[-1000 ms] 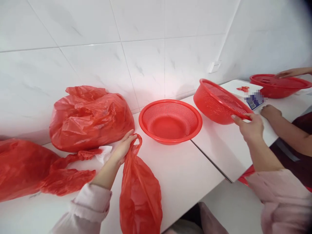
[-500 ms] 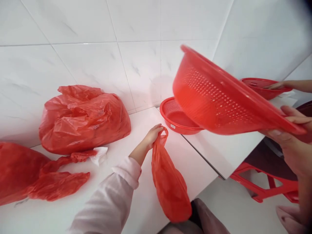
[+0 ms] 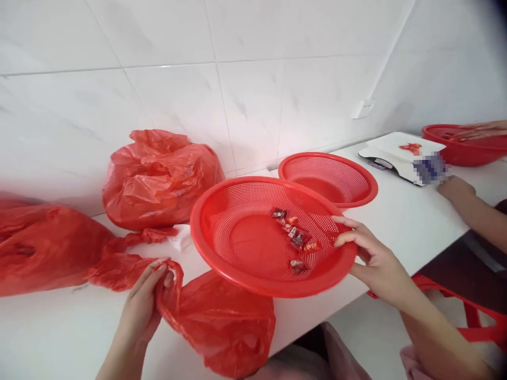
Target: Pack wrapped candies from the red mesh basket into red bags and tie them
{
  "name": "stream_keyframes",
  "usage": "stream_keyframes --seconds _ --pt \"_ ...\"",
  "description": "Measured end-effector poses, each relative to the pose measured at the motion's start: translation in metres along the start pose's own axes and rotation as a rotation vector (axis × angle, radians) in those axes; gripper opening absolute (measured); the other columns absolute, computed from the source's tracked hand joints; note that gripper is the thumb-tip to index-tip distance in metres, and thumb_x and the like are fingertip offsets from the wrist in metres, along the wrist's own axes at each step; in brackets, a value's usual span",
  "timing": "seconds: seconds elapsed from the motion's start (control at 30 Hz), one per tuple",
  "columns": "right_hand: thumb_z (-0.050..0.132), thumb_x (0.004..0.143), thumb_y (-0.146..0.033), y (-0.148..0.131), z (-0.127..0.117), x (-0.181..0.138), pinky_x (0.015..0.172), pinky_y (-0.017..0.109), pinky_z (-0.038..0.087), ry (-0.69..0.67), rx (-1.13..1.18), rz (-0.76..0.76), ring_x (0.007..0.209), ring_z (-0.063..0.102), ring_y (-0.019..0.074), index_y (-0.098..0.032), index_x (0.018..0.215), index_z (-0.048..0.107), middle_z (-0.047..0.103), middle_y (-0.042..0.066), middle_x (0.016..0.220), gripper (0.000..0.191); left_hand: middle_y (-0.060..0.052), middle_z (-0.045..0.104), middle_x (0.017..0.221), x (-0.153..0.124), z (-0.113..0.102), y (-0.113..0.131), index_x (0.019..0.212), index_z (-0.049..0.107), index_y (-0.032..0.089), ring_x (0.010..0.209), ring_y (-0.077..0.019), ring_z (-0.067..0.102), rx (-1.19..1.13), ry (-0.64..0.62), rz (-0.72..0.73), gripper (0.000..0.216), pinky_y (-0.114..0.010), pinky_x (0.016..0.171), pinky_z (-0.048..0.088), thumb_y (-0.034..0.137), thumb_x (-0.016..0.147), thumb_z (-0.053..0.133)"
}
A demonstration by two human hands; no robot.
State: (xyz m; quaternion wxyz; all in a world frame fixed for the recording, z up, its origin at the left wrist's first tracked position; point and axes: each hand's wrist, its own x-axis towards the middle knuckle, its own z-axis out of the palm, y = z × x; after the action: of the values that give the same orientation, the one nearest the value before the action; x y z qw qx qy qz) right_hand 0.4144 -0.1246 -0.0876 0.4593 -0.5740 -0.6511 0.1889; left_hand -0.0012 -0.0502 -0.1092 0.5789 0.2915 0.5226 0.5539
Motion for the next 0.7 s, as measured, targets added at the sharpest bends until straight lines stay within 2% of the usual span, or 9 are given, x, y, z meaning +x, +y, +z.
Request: stream_keyframes --seconds 0.17,0.27,0.33,0.43,0.5,0.53,0.6,0.63,0.7 --pt "0.065 0.077 -0.02 0.035 0.045 0.009 0.107 0.045 0.039 0.154 -0.248 -0.086 0.133 0.043 0.027 -0.025 0.093 0.063 0.04 0.008 0.145 0.017 0.0 0.067 0.071 -0.025 -0.003 -0.014 0.109 0.063 0.026 0.06 -0.0097 0.062 -0.049 0.078 -0.012 0.048 -0.013 0.054 0.052 0.02 0.064 0.079" --pt "0.066 0.078 -0.025 0.059 0.062 0.017 0.108 0.048 0.038 0.245 -0.274 -0.065 0.135 0.042 0.0288 -0.023 0.096 0.063 0.037 0.011 0.147 0.019 -0.001 0.072 0.086 -0.037 0.004 -0.017 0.104 0.062 0.029 0.063 -0.0119 0.066 -0.098 0.144 -0.016 0.049 -0.015 0.054 0.054 0.013 0.06 0.076" --pt "0.063 0.081 -0.027 0.063 0.065 0.021 0.109 0.05 0.037 0.224 -0.301 -0.024 0.14 0.034 0.0307 -0.022 0.112 0.06 0.025 0.013 0.155 0.031 0.0 0.073 0.097 -0.043 0.007 -0.016 0.094 0.061 0.027 0.065 -0.0128 0.067 -0.111 0.133 -0.028 0.044 -0.017 0.053 0.054 0.009 0.057 0.075" --pt "0.057 0.086 -0.026 0.032 0.061 0.018 0.111 0.056 0.031 0.174 -0.396 0.036 0.146 0.015 0.0337 -0.022 0.137 0.044 0.006 0.013 0.16 0.053 0.0 0.07 0.109 -0.051 0.012 -0.013 0.084 0.06 0.024 0.073 -0.0142 0.068 -0.089 0.091 -0.029 0.037 -0.017 0.057 0.055 0.009 0.055 0.075" --pt "0.055 0.088 -0.026 -0.009 0.059 0.01 0.113 0.058 0.026 0.193 -0.402 -0.007 0.147 0.013 0.0334 -0.024 0.139 0.042 0.01 0.012 0.16 0.053 0.001 0.067 0.118 -0.059 0.018 -0.01 0.085 0.061 0.024 0.081 -0.0142 0.067 -0.078 0.068 -0.02 0.034 -0.017 0.061 0.055 0.01 0.056 0.073" --pt "0.054 0.088 -0.024 -0.032 0.061 0.004 0.113 0.055 0.029 0.205 -0.336 -0.052 0.145 0.021 0.0311 -0.026 0.135 0.046 0.02 0.01 0.157 0.047 0.001 0.065 0.123 -0.063 0.023 -0.008 0.087 0.061 0.025 0.084 -0.0137 0.066 -0.074 0.055 -0.016 0.034 -0.016 0.063 0.055 0.01 0.058 0.072" --pt "0.053 0.089 -0.02 -0.072 0.073 -0.007 0.107 0.044 0.04 0.018 -0.113 -0.203 0.133 0.044 0.0248 -0.029 0.125 0.054 0.046 0.008 0.142 0.037 0.003 0.059 0.131 -0.072 0.033 -0.005 0.09 0.062 0.027 0.086 -0.0125 0.064 -0.067 0.018 -0.007 0.036 -0.016 0.066 0.054 0.009 0.06 0.069" --pt "0.052 0.089 -0.019 -0.086 0.083 -0.011 0.1 0.038 0.047 -0.138 -0.015 -0.264 0.124 0.052 0.0221 -0.03 0.123 0.055 0.055 0.007 0.134 0.036 0.003 0.057 0.134 -0.076 0.037 -0.003 0.092 0.062 0.027 0.085 -0.0119 0.064 -0.064 -0.001 -0.001 0.038 -0.016 0.066 0.054 0.009 0.06 0.068" --pt "0.049 0.091 -0.018 -0.096 0.106 -0.016 0.089 0.032 0.052 -0.42 0.032 -0.289 0.109 0.062 0.0196 -0.028 0.121 0.058 0.064 0.005 0.121 0.033 0.003 0.053 0.137 -0.083 0.043 0.0 0.095 0.061 0.028 0.082 -0.011 0.063 -0.058 -0.021 0.024 0.041 -0.017 0.064 0.054 0.008 0.059 0.067"
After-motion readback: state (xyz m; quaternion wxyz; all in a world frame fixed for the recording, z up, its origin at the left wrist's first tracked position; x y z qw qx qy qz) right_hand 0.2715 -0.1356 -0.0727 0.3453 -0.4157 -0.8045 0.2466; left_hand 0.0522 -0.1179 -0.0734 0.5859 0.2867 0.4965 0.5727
